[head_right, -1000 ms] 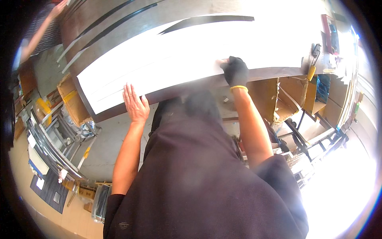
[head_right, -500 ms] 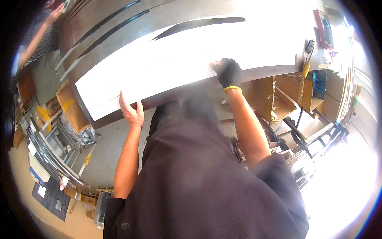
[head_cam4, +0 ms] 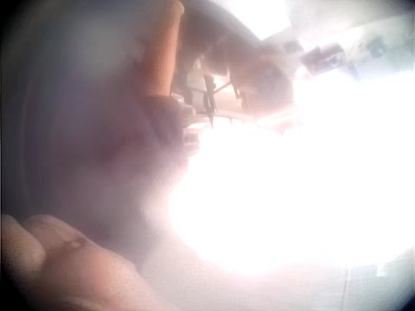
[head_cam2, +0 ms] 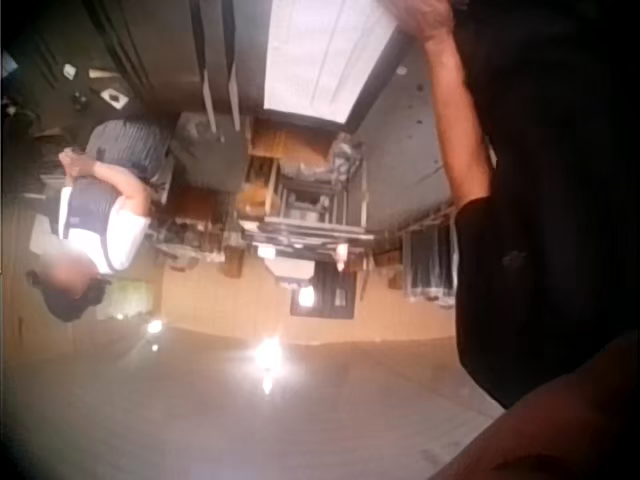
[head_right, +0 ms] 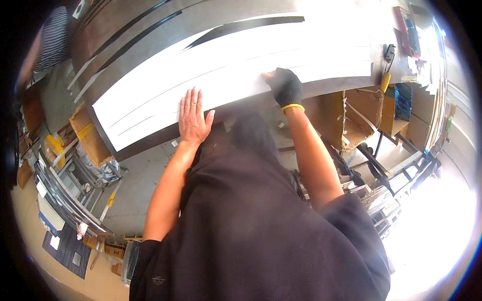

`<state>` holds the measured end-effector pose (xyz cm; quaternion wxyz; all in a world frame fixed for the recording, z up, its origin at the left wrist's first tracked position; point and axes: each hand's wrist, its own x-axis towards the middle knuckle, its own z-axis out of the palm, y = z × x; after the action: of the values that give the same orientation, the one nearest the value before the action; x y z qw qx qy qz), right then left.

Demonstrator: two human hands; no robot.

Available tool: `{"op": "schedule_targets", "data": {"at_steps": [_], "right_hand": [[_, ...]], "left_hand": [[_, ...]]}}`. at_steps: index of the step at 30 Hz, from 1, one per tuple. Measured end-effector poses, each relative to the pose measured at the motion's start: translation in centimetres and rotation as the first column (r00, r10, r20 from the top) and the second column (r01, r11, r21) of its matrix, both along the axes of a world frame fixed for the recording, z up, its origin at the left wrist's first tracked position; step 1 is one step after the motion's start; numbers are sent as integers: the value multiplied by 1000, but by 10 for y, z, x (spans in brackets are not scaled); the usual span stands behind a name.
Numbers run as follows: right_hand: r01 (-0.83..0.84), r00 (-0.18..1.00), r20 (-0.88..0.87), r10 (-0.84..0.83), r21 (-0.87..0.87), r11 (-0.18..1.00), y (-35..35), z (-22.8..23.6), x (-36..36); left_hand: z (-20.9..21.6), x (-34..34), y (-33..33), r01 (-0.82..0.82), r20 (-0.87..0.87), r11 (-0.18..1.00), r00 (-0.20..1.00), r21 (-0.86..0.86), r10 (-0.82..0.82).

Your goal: The person applies a white protective film to a large dark panel. They smooth the film with their hands, use a squeegee tool to press it down, and trim the edges with a utility knife.

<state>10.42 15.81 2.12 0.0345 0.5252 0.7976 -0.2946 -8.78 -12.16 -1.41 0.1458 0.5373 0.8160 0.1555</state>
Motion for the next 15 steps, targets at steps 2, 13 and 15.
{"op": "schedule_targets", "data": {"at_steps": [2,13,15], "right_hand": [[-31,995,-99,31,7,1000,3,-2,8],[88,992,-86,-90,-23,996,7,-1,19],[80,995,-69,-79,7,997,3,2,14]], "left_hand": [[0,-1,1,0,-8,1000,1000,-1,0],[0,-1,2,7,-26,1000,1000,-5,-7],[0,0,2,8,-40,1000,999,-18,-8]]}}
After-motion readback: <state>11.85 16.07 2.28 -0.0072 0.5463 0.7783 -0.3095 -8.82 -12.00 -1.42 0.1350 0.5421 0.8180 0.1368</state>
